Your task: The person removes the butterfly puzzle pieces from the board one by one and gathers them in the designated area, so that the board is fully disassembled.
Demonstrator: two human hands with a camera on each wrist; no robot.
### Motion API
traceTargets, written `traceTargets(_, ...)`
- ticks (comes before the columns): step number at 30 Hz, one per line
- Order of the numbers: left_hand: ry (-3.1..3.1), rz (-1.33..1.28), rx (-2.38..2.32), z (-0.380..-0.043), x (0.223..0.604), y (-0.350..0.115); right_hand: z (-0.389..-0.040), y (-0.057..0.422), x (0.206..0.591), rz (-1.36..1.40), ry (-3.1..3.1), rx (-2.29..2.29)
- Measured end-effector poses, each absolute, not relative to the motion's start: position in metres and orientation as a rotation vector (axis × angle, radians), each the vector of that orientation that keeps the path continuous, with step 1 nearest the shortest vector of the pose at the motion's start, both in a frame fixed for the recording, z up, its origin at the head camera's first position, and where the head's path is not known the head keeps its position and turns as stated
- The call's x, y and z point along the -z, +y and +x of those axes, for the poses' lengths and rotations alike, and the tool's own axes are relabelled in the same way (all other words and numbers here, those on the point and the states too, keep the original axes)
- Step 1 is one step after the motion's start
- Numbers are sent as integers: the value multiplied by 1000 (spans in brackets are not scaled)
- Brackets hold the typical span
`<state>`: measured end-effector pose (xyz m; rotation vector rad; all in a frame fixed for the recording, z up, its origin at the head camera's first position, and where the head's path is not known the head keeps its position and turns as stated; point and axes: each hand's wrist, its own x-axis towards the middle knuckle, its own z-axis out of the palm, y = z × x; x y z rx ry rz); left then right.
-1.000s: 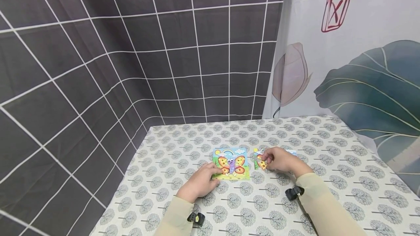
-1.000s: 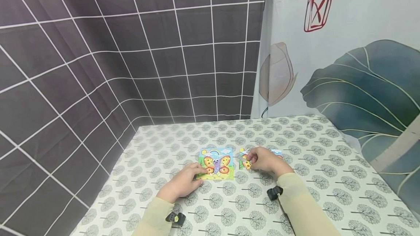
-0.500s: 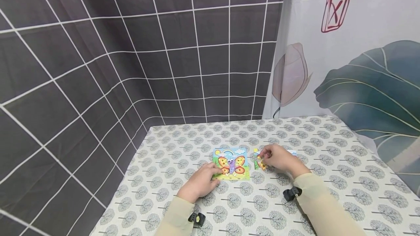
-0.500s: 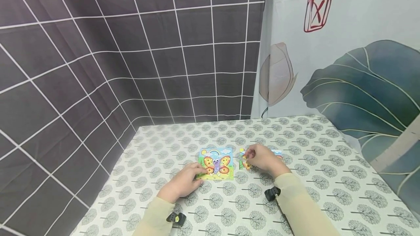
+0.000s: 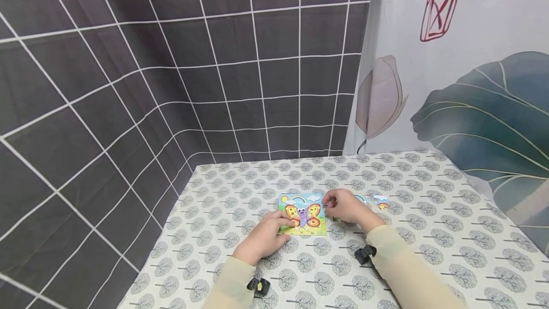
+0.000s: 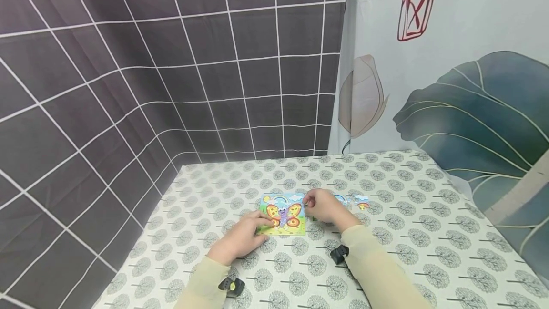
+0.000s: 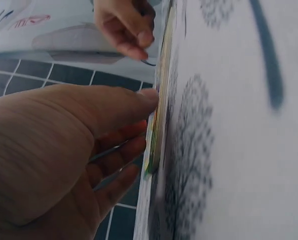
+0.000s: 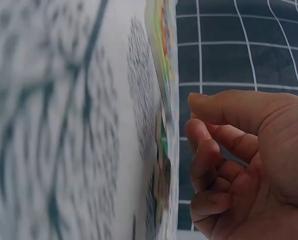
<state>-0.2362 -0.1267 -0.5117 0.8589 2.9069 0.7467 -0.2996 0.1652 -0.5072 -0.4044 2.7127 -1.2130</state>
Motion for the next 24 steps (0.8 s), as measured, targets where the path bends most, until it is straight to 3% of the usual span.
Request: traceTargets(24, 2837, 1002, -626, -232, 511, -118, -307, 113, 516, -551, 2671, 1070)
